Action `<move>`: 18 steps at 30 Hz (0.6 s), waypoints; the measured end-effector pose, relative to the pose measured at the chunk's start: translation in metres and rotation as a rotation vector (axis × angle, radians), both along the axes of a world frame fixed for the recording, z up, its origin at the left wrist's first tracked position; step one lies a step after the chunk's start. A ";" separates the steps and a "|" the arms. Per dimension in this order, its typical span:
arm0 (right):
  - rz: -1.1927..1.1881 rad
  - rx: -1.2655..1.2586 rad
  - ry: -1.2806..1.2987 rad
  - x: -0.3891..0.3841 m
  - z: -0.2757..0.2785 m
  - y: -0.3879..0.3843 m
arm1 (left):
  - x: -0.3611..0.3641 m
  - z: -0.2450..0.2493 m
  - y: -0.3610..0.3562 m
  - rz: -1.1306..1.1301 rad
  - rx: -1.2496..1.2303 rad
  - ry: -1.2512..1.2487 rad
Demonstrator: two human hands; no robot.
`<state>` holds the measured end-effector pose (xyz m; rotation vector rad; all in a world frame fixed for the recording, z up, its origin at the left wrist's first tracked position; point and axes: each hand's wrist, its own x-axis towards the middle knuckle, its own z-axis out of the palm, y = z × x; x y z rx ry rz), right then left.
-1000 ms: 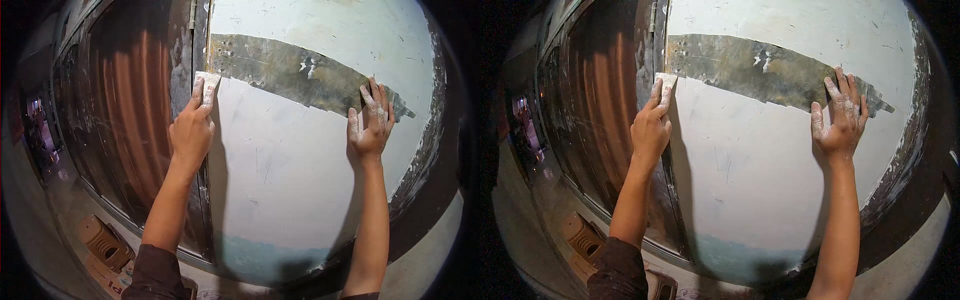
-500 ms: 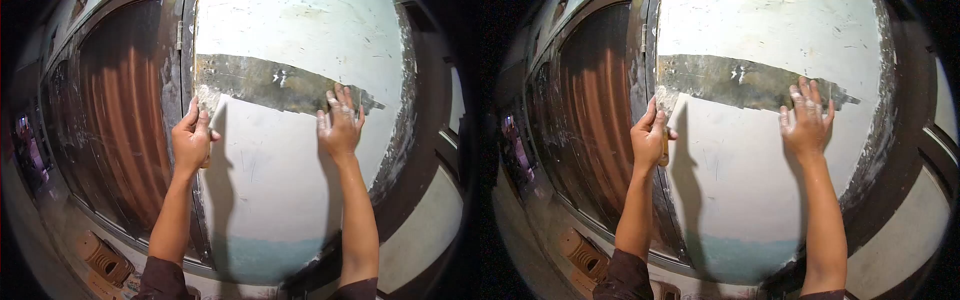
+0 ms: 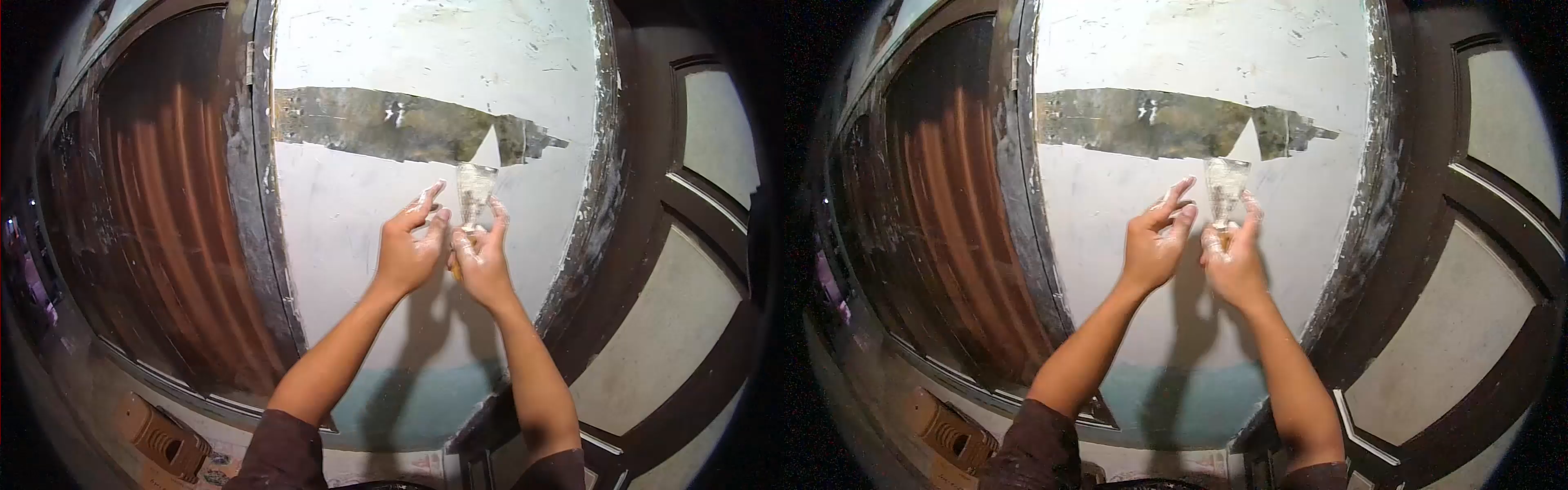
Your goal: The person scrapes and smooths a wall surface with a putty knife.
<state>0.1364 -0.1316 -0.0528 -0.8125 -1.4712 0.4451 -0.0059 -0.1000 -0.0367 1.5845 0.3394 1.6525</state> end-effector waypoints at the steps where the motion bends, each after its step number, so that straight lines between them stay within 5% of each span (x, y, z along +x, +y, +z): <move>1: -0.079 -0.076 -0.041 0.014 0.005 -0.008 | -0.008 -0.002 0.013 0.275 0.290 0.115; 2: -0.210 -0.163 -0.078 0.028 0.011 -0.016 | -0.017 -0.004 0.023 0.553 0.578 0.231; 3: -0.315 0.031 -0.179 0.048 0.005 -0.007 | -0.026 -0.003 0.025 0.553 0.568 0.230; 5: -0.578 0.397 -0.365 0.068 0.004 0.002 | -0.049 -0.001 0.028 0.932 0.656 0.407; 8: -0.502 0.212 -0.481 0.075 0.011 -0.004 | -0.078 -0.014 0.049 1.151 0.699 0.558; 18: -0.668 0.270 -0.722 0.059 0.024 0.031 | -0.111 0.007 0.104 1.472 0.597 0.691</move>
